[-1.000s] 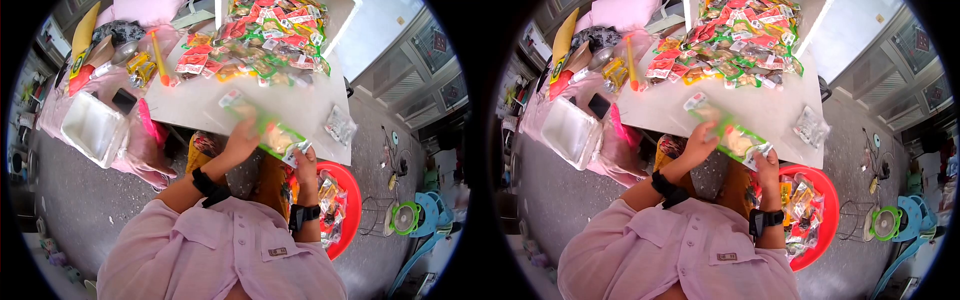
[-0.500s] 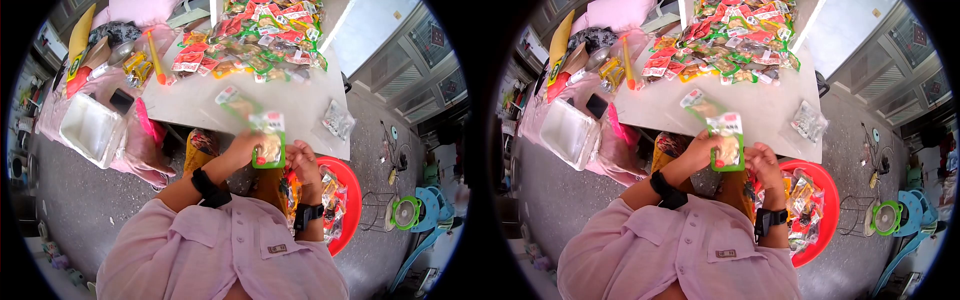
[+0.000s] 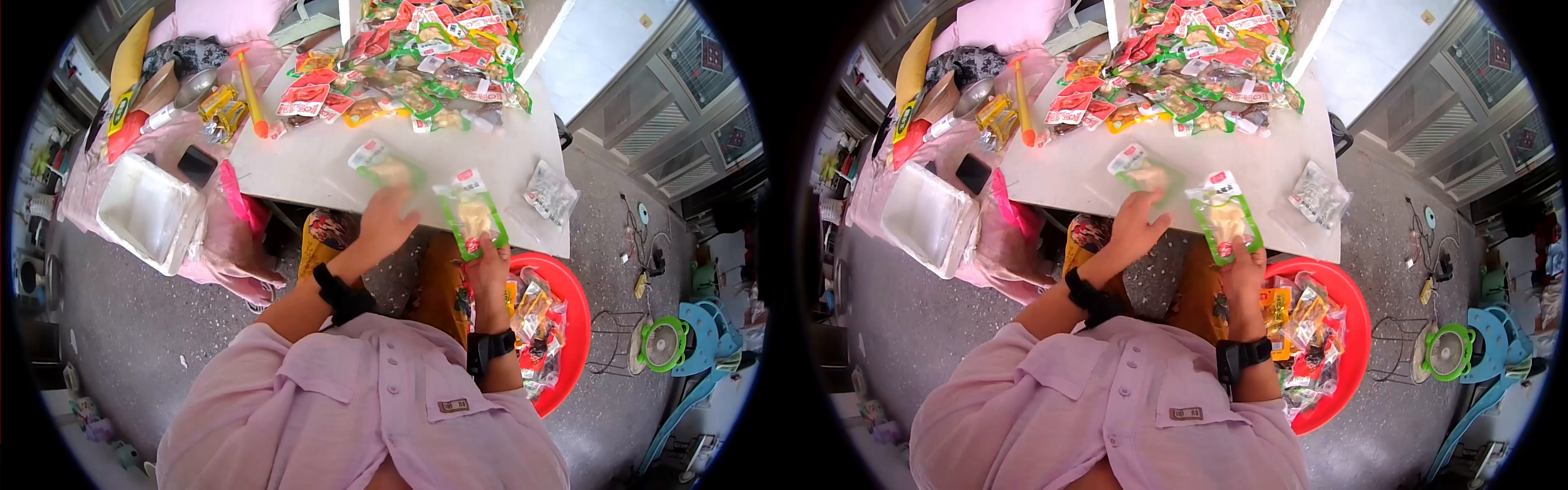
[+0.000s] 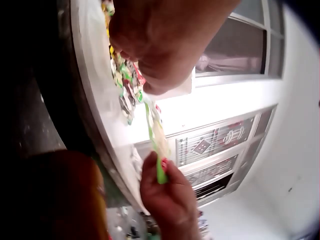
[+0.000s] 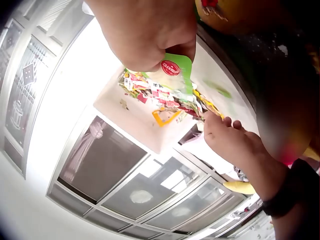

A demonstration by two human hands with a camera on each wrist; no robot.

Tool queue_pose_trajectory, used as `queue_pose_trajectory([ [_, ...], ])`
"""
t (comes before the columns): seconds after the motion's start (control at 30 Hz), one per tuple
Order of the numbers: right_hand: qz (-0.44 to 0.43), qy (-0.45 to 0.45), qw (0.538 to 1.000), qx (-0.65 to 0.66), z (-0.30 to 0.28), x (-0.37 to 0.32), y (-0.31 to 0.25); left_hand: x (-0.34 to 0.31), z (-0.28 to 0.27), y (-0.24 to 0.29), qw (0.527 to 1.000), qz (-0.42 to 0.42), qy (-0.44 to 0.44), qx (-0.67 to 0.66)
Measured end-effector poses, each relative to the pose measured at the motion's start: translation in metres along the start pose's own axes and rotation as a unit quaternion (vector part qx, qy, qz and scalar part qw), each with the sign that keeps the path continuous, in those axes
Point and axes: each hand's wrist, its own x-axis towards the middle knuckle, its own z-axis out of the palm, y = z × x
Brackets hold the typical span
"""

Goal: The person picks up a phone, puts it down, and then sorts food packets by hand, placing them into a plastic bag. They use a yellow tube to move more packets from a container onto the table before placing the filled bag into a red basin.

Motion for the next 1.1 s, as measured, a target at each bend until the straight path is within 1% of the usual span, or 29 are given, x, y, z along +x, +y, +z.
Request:
queue_pose_trajectory([
  [0.07,-0.007,0.01,1.0,-0.016,-0.005,0.003,0.002,0.004,-0.007,-0.001,0.994,0.043,-0.01,0.101],
  [0.17,0.007,0.008,1.0,-0.013,-0.009,0.004,0.007,0.006,-0.006,0.0,0.99,-0.031,-0.086,0.106],
  [0.27,0.018,0.002,1.0,-0.023,-0.017,0.006,0.018,0.009,0.002,-0.009,0.991,-0.073,-0.099,0.061],
  [0.33,0.021,-0.001,0.999,-0.037,-0.022,0.006,0.025,0.009,0.007,-0.014,0.995,-0.066,-0.07,0.032],
  [0.47,0.035,-0.017,0.999,-0.037,-0.004,0.0,0.022,0.005,0.023,-0.024,0.999,-0.027,-0.004,-0.024],
  [0.57,0.058,-0.021,0.996,-0.067,0.003,0.002,0.018,0.002,0.024,-0.02,0.999,-0.04,0.008,-0.035],
  [0.63,0.076,-0.017,0.992,-0.098,0.002,0.006,0.015,0.004,0.022,-0.017,0.999,-0.031,0.026,-0.037],
  [0.67,0.081,-0.029,0.99,-0.113,0.003,0.006,0.013,0.005,0.021,-0.015,0.998,-0.027,0.036,-0.037],
  [0.73,0.093,-0.054,0.984,-0.142,0.005,0.006,0.008,0.005,0.019,-0.01,1.0,-0.001,0.019,0.01],
  [0.83,0.136,-0.087,0.962,-0.221,0.008,0.016,0.007,0.005,0.011,-0.001,0.997,0.038,-0.017,0.058],
  [0.87,0.149,-0.097,0.962,-0.206,0.008,0.021,0.011,0.005,0.008,0.002,0.996,0.051,-0.031,0.071],
  [0.93,0.174,-0.117,0.962,-0.176,0.01,0.034,0.024,0.003,0.008,0.009,0.995,0.049,-0.044,0.075],
  [1.03,0.204,-0.127,0.951,-0.194,0.029,0.047,0.037,0.002,0.003,0.023,0.996,0.053,-0.037,0.056],
  [1.1,0.226,-0.122,0.936,-0.241,0.046,0.048,0.033,0.004,0.002,0.026,0.997,0.047,-0.031,0.048],
])
